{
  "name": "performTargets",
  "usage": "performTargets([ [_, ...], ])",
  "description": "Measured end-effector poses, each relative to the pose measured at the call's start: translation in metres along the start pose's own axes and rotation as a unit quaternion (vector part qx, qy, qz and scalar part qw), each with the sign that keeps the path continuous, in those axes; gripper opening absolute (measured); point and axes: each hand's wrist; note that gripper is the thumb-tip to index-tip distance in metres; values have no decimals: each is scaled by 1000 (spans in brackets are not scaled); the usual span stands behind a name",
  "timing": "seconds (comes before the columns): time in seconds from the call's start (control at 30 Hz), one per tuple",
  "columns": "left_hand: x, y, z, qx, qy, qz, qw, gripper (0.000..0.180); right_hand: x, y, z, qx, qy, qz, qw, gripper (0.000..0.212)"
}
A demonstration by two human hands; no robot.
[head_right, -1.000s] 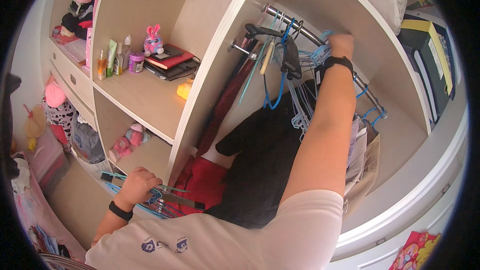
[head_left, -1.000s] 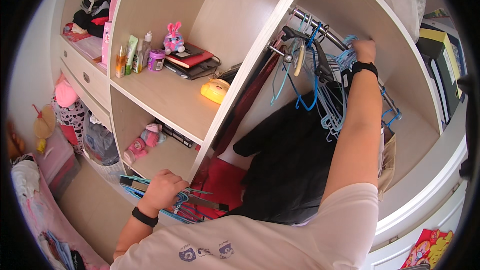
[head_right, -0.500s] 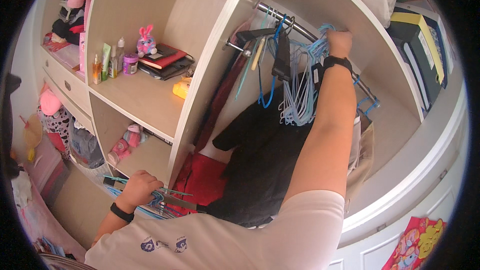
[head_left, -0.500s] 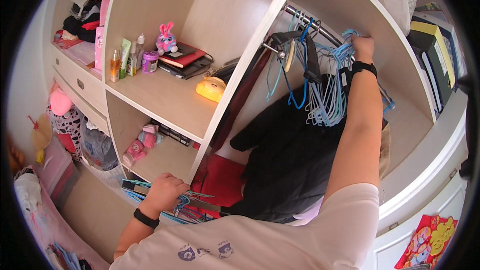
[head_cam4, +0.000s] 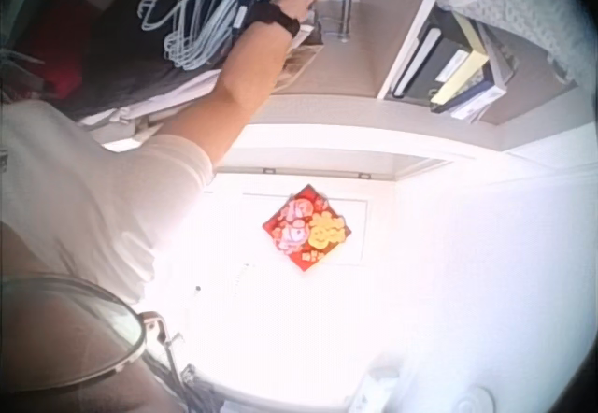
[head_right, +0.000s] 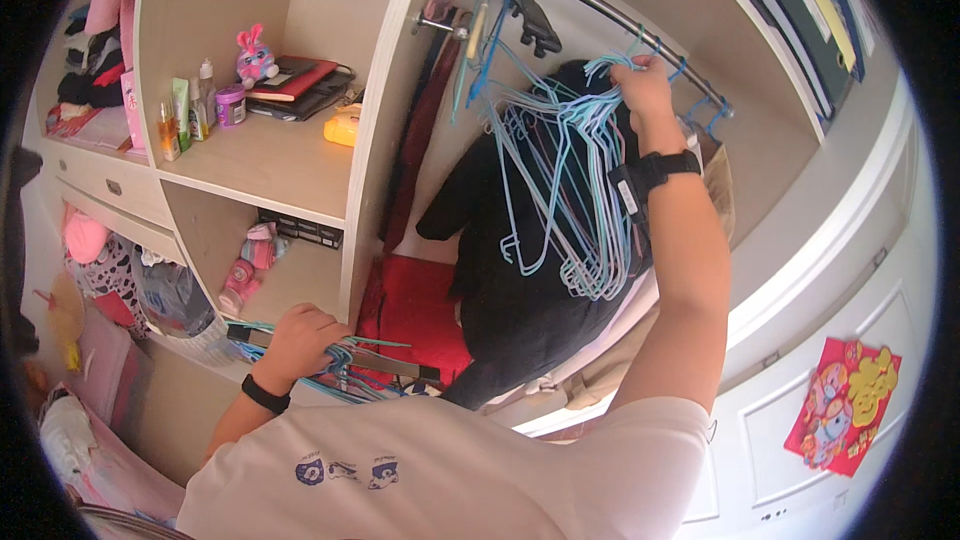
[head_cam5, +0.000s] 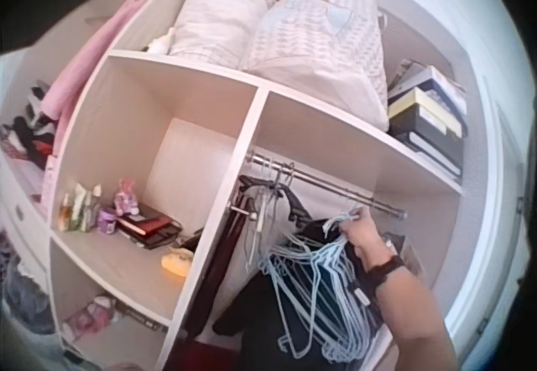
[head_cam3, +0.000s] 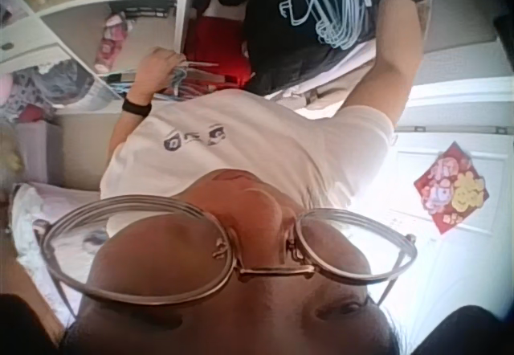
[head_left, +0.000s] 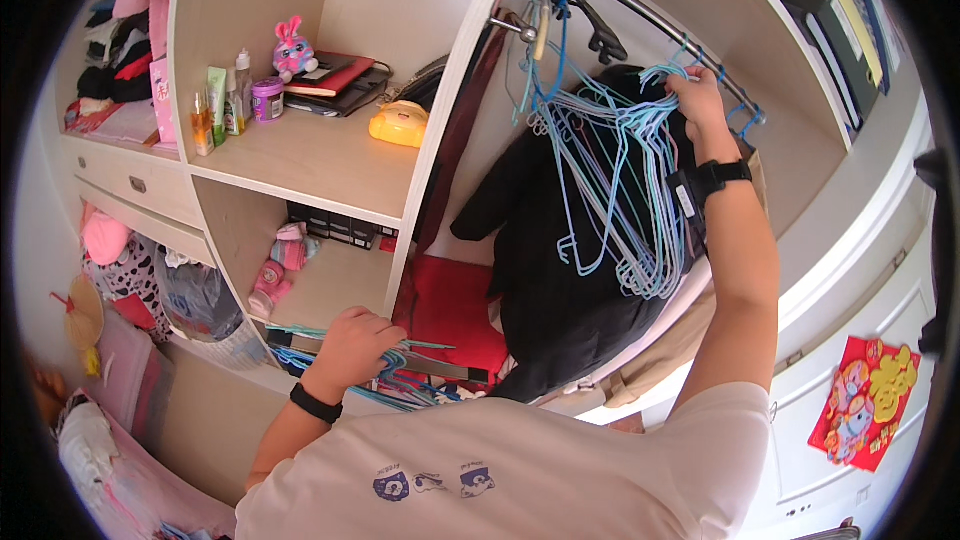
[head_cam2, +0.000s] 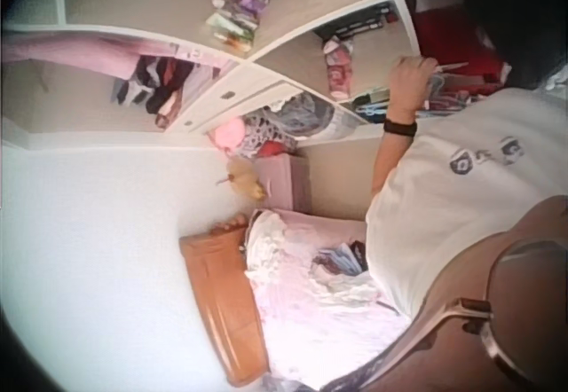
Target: The person removes a black jacket from a hanger, lays it on a bed, and buttons it. They then hang the jacket back in a wardrobe and gather multiple empty hangers, moving them to a drying rack in the living area.
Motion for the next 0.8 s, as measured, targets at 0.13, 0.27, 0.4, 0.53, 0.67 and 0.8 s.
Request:
performTargets([
  [0.13,-9,-6,-1,13,-30,-17,999,39,0,34,-59,8,0,77,997,47],
  [0.27,-24,-16,-2,61,-40,-20,997,38,-4,64,-131,17,-25,108,994,40],
  [0.4,-46,-23,3,8,-78,-58,995,30,-14,91,-193,18,-55,180,982,35],
  [0.53,-71,-29,8,45,-85,-56,994,27,-27,136,-237,-1,-96,218,971,35],
  [0.67,-103,-46,13,46,-90,-71,992,26,-38,189,-279,35,-144,228,962,38],
  [0.8,-149,-70,19,57,-95,-92,990,29,-58,232,-338,128,-241,178,945,41],
])
Point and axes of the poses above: each hand's wrist, its own z-axis towards the middle knuckle, its own y-axis out of the back of the hand, x = y × z, and after that the axes turned 2 degrees about -x, right-handed
